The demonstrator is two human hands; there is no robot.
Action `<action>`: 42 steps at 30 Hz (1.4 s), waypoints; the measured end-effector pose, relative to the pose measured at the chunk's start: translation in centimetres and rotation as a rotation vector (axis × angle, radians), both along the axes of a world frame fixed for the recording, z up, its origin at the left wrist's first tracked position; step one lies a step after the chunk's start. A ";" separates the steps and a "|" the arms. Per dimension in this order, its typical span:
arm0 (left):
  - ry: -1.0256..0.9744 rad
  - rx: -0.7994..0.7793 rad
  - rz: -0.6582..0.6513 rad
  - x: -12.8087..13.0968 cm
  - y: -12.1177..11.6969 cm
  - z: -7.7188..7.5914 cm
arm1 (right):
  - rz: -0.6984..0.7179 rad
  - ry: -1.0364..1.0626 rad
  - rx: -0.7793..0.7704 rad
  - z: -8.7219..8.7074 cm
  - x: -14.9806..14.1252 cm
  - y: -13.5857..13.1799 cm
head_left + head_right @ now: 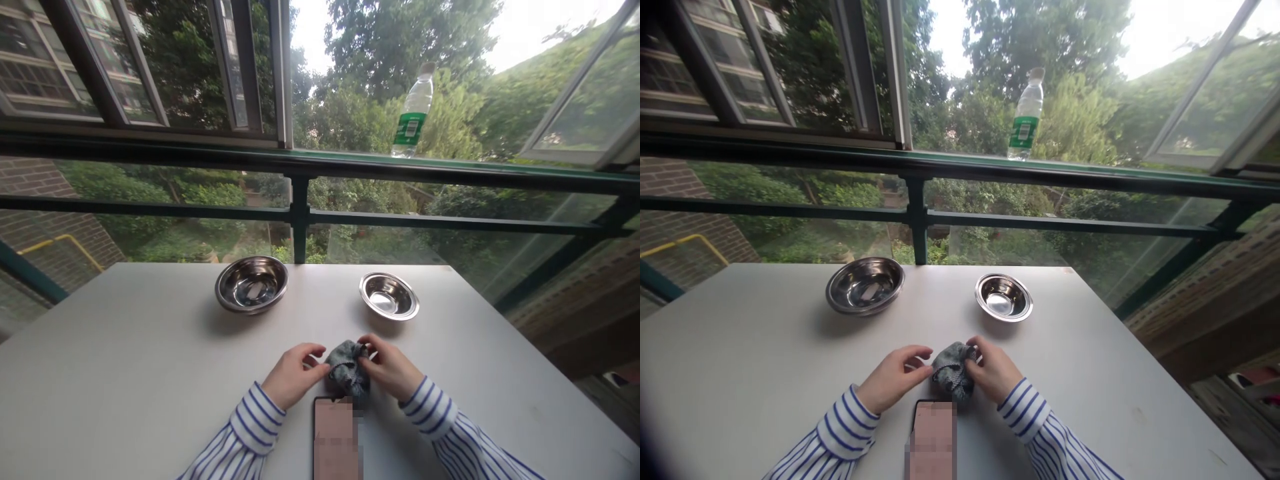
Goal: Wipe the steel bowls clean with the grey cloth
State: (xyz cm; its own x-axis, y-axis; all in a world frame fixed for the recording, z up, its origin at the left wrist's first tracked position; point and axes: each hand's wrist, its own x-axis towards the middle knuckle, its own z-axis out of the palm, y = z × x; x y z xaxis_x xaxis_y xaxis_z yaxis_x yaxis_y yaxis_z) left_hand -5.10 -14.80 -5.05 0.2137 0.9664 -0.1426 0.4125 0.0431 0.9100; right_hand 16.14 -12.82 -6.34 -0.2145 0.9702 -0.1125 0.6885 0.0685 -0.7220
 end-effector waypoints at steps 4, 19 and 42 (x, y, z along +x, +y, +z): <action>0.007 0.045 0.090 -1.6 0.0 0.7 | 0.016 -0.099 0.035 1.4 1.0 0.4; -0.070 0.240 0.607 -10.1 1.5 1.2 | 0.198 -0.196 0.229 6.3 -3.9 4.5; 0.533 0.107 0.765 -14.1 6.6 3.8 | 0.148 -0.351 0.031 6.6 -14.0 14.3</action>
State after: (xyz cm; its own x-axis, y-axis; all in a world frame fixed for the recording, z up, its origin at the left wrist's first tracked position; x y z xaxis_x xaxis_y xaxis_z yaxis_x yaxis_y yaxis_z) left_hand -19.22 -8.23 -1.25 -0.5530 0.8311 0.0591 0.6703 0.4016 0.6241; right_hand 2.11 1.49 0.24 -0.3063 0.9357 -0.1753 0.8745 0.2038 -0.4402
